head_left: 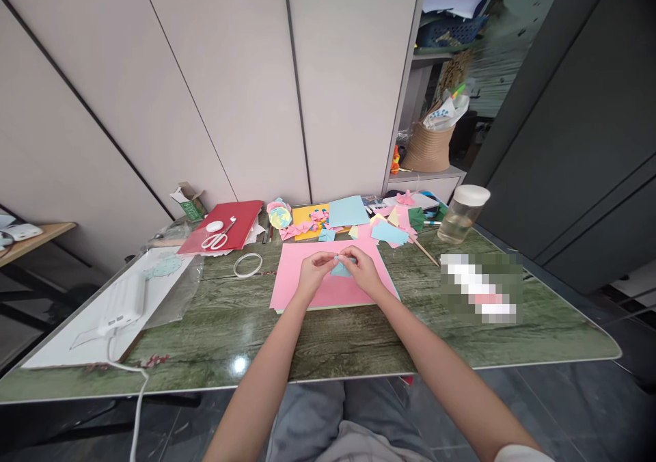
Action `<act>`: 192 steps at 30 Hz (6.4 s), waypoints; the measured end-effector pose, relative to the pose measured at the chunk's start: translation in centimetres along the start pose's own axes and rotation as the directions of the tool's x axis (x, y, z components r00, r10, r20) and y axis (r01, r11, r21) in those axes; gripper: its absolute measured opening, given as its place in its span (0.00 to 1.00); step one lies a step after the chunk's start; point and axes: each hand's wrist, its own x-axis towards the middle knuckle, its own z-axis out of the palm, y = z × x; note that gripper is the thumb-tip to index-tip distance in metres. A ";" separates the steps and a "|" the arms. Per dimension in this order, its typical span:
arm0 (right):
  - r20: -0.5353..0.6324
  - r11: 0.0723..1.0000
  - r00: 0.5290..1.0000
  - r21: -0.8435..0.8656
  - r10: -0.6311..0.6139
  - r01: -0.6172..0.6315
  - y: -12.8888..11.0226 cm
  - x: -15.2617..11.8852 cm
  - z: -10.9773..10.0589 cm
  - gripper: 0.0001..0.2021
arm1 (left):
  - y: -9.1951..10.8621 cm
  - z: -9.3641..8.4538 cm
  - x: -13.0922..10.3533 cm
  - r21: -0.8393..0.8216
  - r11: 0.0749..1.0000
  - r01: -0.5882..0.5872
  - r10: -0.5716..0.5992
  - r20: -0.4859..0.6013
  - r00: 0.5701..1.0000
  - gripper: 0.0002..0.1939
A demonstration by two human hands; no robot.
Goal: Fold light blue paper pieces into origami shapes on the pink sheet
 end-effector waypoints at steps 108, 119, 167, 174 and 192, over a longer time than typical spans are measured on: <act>0.165 0.972 0.958 -0.048 0.234 -0.229 2.1 0.5 -0.9 0.13 | -1.2 -1.0 0.4 0.001 0.976 0.218 -0.218 0.021 0.976 0.09; 0.102 0.955 0.960 0.121 0.261 -0.272 2.5 0.5 -0.7 0.13 | -1.4 -0.9 0.4 -0.090 0.960 0.264 -0.263 0.026 0.964 0.13; 0.261 0.909 0.937 0.285 0.232 -0.304 1.7 0.3 -0.4 0.13 | -1.1 -0.9 0.0 -0.049 0.983 0.177 -0.175 0.043 0.984 0.14; 0.255 0.883 0.925 0.308 0.282 -0.354 1.8 0.4 -0.5 0.15 | -1.0 -1.1 0.3 -0.057 0.977 0.207 -0.206 0.014 0.978 0.18; 0.264 0.946 0.938 0.171 0.226 -0.276 2.0 0.4 -0.7 0.12 | -0.7 -0.8 0.1 -0.132 0.977 0.168 -0.168 0.012 0.986 0.18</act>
